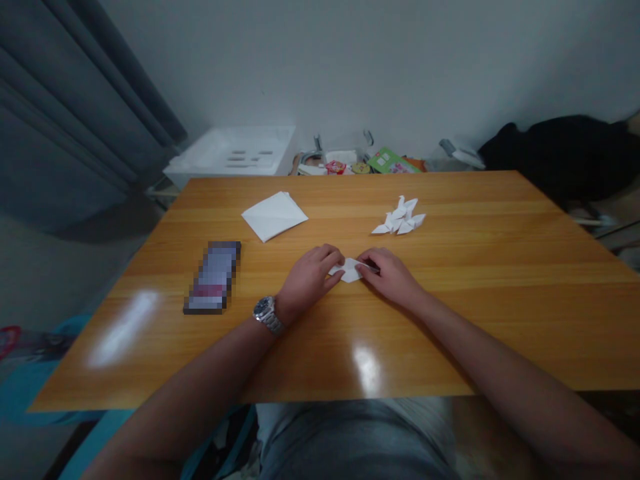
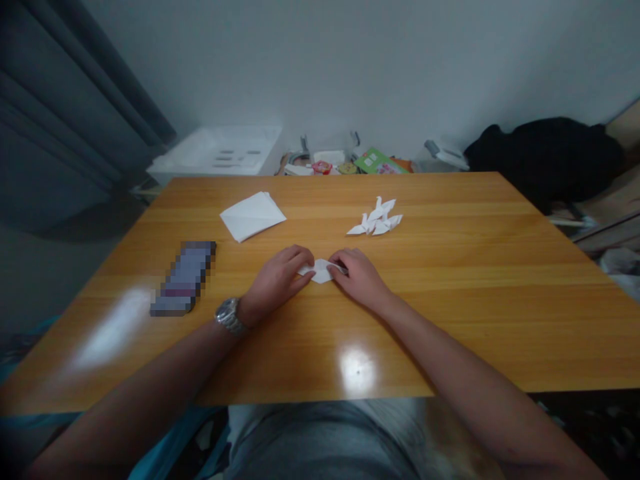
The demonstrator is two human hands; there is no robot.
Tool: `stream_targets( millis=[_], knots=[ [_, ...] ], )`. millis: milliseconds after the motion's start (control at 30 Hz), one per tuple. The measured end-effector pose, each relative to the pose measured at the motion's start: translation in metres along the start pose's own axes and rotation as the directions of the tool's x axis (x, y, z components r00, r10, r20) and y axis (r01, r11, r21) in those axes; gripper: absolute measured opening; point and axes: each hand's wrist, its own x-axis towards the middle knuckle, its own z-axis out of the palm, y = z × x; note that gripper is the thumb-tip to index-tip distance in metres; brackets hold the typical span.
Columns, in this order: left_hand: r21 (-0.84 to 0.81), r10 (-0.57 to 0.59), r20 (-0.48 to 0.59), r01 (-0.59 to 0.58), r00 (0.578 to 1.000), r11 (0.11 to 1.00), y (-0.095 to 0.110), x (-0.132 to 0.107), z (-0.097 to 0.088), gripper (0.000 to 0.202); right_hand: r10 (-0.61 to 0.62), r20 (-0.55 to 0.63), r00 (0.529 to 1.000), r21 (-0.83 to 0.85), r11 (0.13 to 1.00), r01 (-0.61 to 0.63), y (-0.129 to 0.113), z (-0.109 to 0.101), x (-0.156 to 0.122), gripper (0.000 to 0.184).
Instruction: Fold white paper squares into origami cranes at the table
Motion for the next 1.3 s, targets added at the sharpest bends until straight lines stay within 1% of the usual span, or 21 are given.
stream_targets(
  millis=[100,200,433,600,967,1100,1300],
  knots=[
    [0.027,0.024,0.027,-0.025,0.999,0.999,-0.001,0.0,0.003,0.01,-0.029,0.011,1.0,-0.022,0.999,0.029,0.001,0.001,0.001,0.01],
    [0.044,0.036,0.036,-0.037,0.999,0.998,-0.002,-0.001,0.005,0.011,-0.042,0.018,0.999,-0.045,0.998,0.043,0.001,0.002,0.001,0.01],
    [0.07,0.02,0.053,-0.024,0.998,0.997,-0.002,-0.001,0.005,0.018,-0.072,0.004,0.997,-0.081,0.994,0.072,0.003,0.003,0.002,0.011],
    [0.08,0.01,0.047,-0.014,0.999,0.997,-0.003,-0.001,0.006,0.019,-0.091,-0.017,0.996,-0.087,0.992,0.089,0.006,0.004,0.002,0.012],
    [0.08,0.008,0.056,-0.012,0.998,0.997,-0.004,-0.001,0.007,0.02,-0.112,-0.017,0.994,-0.089,0.99,0.11,0.008,0.007,0.002,0.014],
    [0.091,-0.004,0.06,-0.002,0.998,0.996,-0.003,-0.001,0.006,0.019,-0.129,-0.016,0.991,-0.098,0.987,0.127,0.005,0.004,0.003,0.015],
    [0.106,-0.023,0.033,0.019,0.999,0.994,-0.005,-0.001,0.007,0.02,-0.189,-0.029,0.982,-0.115,0.976,0.185,0.0,-0.004,0.002,0.016]
  ],
)
